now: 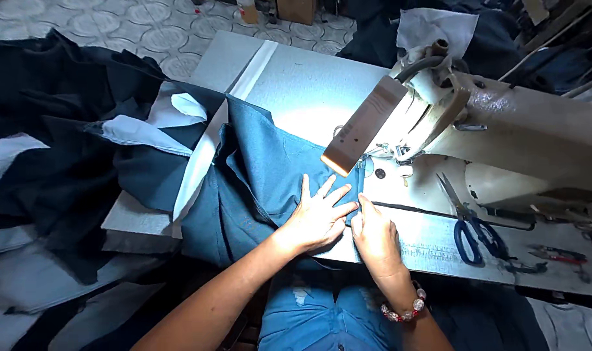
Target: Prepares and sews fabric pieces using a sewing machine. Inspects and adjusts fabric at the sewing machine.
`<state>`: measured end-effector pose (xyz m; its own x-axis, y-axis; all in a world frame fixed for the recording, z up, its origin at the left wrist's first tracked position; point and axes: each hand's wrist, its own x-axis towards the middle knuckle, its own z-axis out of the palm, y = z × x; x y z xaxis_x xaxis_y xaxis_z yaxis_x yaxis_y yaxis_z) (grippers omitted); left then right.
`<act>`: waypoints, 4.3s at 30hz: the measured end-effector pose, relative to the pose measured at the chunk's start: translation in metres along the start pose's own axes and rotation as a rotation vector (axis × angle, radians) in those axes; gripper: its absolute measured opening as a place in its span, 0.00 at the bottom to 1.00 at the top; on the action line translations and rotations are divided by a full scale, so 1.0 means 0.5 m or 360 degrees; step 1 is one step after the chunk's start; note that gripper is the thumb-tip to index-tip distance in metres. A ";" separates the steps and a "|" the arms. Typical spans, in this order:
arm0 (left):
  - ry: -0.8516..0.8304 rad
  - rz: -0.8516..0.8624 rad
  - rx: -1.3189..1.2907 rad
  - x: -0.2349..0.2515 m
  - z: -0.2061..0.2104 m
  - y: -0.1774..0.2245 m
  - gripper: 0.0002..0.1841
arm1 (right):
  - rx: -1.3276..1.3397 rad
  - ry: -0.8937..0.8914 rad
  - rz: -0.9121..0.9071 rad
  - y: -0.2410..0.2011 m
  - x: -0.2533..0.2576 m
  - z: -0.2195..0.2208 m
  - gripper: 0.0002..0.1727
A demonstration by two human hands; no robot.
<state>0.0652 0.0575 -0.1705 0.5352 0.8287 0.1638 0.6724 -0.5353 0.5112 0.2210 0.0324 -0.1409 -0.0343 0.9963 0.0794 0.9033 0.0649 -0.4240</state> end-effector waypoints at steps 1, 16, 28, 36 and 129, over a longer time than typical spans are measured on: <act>-0.0014 -0.0015 -0.0003 0.001 -0.001 0.000 0.25 | 0.0002 -0.0004 0.0001 0.000 0.002 0.000 0.22; -0.0064 -0.0094 0.0164 0.083 -0.006 -0.048 0.27 | 0.0034 -0.0241 0.0101 -0.001 0.107 -0.017 0.19; -0.0208 -0.0169 0.0038 0.117 -0.028 -0.069 0.24 | 0.0316 0.0143 -0.0132 0.092 0.086 0.002 0.15; -0.0192 -0.0317 0.0549 -0.003 -0.151 -0.039 0.46 | 0.0397 0.0218 0.0034 0.060 0.112 0.029 0.13; -0.0029 0.0260 -0.0095 0.005 -0.008 -0.027 0.23 | -0.0108 -0.0011 -0.0046 -0.007 -0.012 0.002 0.22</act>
<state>0.0552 0.0676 -0.1737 0.6446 0.7279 0.2337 0.5442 -0.6516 0.5285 0.2176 0.0261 -0.1410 -0.0638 0.9944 0.0843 0.9288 0.0901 -0.3594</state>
